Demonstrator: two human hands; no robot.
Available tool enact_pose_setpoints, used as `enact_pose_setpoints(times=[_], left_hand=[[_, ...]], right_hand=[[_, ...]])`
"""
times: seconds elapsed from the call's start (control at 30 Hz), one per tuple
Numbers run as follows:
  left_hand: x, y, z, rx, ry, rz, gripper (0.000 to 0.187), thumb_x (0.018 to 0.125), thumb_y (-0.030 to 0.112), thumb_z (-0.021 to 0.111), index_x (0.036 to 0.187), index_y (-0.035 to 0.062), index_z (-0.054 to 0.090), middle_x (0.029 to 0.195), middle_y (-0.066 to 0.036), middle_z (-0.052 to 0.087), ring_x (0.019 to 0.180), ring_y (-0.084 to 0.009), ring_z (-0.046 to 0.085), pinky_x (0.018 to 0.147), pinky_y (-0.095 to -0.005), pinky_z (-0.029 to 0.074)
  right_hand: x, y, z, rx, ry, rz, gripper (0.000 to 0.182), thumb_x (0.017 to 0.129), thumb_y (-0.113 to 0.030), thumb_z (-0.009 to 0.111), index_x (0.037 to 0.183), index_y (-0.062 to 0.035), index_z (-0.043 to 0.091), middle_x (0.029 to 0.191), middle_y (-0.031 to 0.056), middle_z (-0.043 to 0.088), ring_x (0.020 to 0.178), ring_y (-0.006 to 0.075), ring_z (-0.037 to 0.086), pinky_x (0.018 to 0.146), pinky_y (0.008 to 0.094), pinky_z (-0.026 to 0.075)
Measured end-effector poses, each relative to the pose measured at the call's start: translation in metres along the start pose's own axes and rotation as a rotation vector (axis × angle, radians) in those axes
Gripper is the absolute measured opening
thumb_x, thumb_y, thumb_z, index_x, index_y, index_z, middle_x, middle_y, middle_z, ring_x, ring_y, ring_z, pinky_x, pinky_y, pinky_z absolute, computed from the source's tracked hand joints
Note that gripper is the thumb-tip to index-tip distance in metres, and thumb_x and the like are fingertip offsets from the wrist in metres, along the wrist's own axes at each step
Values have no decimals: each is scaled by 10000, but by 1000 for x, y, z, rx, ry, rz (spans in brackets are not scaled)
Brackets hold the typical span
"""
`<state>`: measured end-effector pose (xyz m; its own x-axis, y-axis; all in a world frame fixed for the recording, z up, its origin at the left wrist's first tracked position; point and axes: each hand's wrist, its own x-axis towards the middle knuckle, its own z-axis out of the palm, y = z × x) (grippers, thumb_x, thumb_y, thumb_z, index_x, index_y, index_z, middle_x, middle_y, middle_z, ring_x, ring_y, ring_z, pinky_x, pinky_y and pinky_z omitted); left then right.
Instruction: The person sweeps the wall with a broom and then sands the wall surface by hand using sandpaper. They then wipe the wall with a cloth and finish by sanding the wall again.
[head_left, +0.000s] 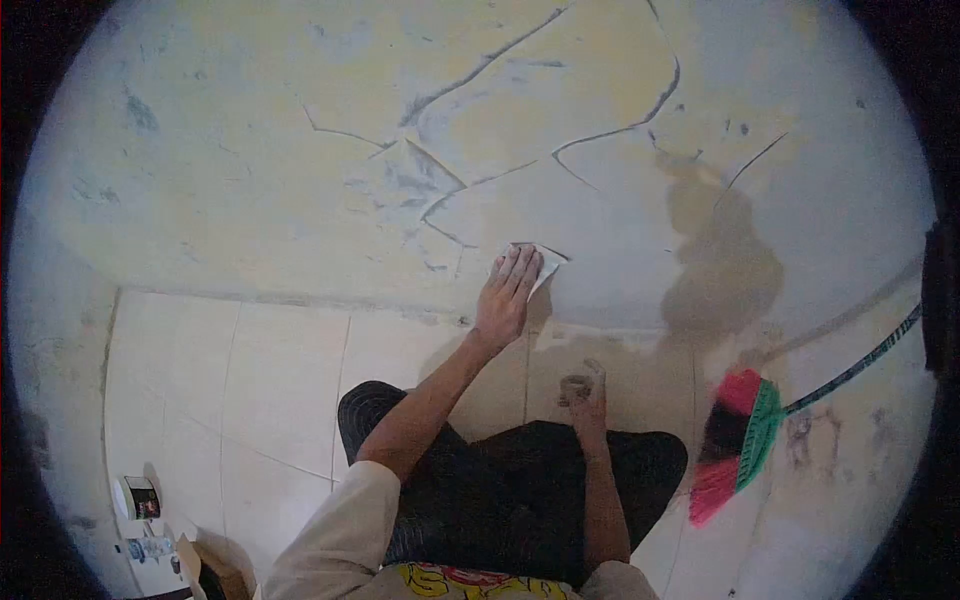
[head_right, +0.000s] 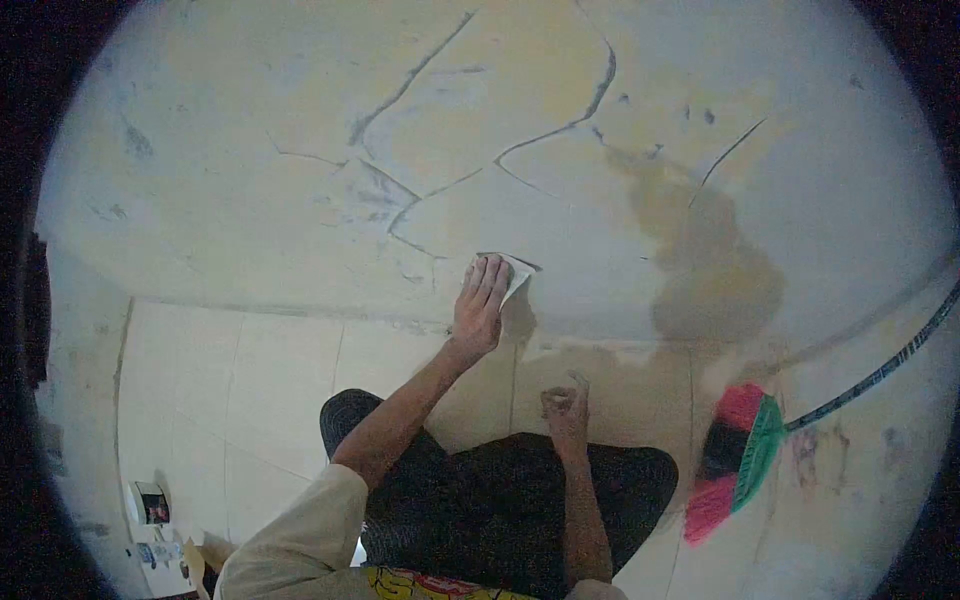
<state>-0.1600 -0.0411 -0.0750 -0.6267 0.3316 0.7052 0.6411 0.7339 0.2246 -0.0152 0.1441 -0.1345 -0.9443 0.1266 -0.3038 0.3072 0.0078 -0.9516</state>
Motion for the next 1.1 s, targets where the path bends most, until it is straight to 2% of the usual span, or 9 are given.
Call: enact_pose_setpoints(times=[0.1, 0.17, 0.3, 0.37, 0.57, 0.7, 0.83, 0.9, 1.1], left_hand=[[33, 15, -20, -37, -10, -19, 673, 754, -1, 465, 1413, -36, 333, 1466, -210, 336, 1367, -389, 302, 1108, -511, 261], [60, 21, -38, -15, 62, 60, 667, 760, -6, 478, 1414, -22, 345, 1470, -195, 339, 1369, -375, 306, 1111, -504, 263], [6, 11, -12, -8, -30, -3, 646, 772, -10, 475, 1408, -15, 362, 1480, -174, 335, 1370, -343, 319, 1111, -496, 274], [3, 5, -3, -27, 0, 9, 652, 771, -8, 473, 1413, -11, 358, 1487, -170, 324, 1375, -336, 311, 1112, -495, 273], [57, 17, -29, 10, 42, 58, 661, 774, 21, 468, 1423, -7, 344, 1501, -164, 302, 1384, -341, 294, 1110, -494, 270], [8, 10, -8, -8, -2, -4, 661, 767, 33, 461, 1416, -18, 349, 1487, -173, 321, 1378, -349, 302, 1106, -504, 269], [24, 12, -9, -2, -38, -6, 652, 771, 59, 473, 1408, -20, 358, 1477, -174, 337, 1373, -356, 310, 1102, -515, 271], [63, 26, -36, -33, 62, 48, 649, 776, 91, 493, 1402, -20, 362, 1471, -178, 346, 1365, -366, 320, 1101, -520, 271], [20, 12, -13, -46, 41, 18, 661, 755, 59, 506, 1395, -26, 369, 1460, -181, 358, 1367, -360, 317, 1098, -521, 276]], right_hand=[[1, 1, -2, 16, -6, -19, 604, 886, -164, 654, 1370, -58, 308, 1071, 168, 549, 811, 197, 607, 677, 310, 542], [-2, -2, -3, -21, -7, -2, 597, 887, -160, 652, 1366, -60, 311, 1070, 169, 549, 820, 196, 608, 679, 307, 544], [-1, -11, -1, -51, -17, 30, 592, 884, -139, 648, 1362, -56, 311, 1060, 173, 551, 854, 204, 619, 671, 302, 552], [0, -8, -3, -54, 6, 40, 591, 885, -142, 646, 1362, -53, 308, 1057, 174, 552, 851, 208, 623, 670, 298, 553], [0, 1, -3, -57, 0, -26, 591, 888, -138, 638, 1361, -40, 297, 1057, 173, 557, 787, 206, 626, 671, 316, 559], [-2, -8, -2, -43, -25, -29, 581, 897, -140, 625, 1363, -35, 295, 1055, 175, 557, 824, 208, 617, 687, 324, 558], [-4, -10, -3, -54, 0, 7, 580, 897, -146, 623, 1363, -41, 295, 1052, 174, 560, 825, 209, 611, 696, 331, 555], [1, -3, -4, -73, -5, -12, 583, 894, -148, 624, 1363, -41, 295, 1051, 175, 558, 825, 212, 610, 696, 332, 555], [1, -7, -2, -69, -21, 22, 588, 894, -145, 625, 1369, -53, 291, 1059, 171, 559, 833, 215, 610, 696, 334, 553]])
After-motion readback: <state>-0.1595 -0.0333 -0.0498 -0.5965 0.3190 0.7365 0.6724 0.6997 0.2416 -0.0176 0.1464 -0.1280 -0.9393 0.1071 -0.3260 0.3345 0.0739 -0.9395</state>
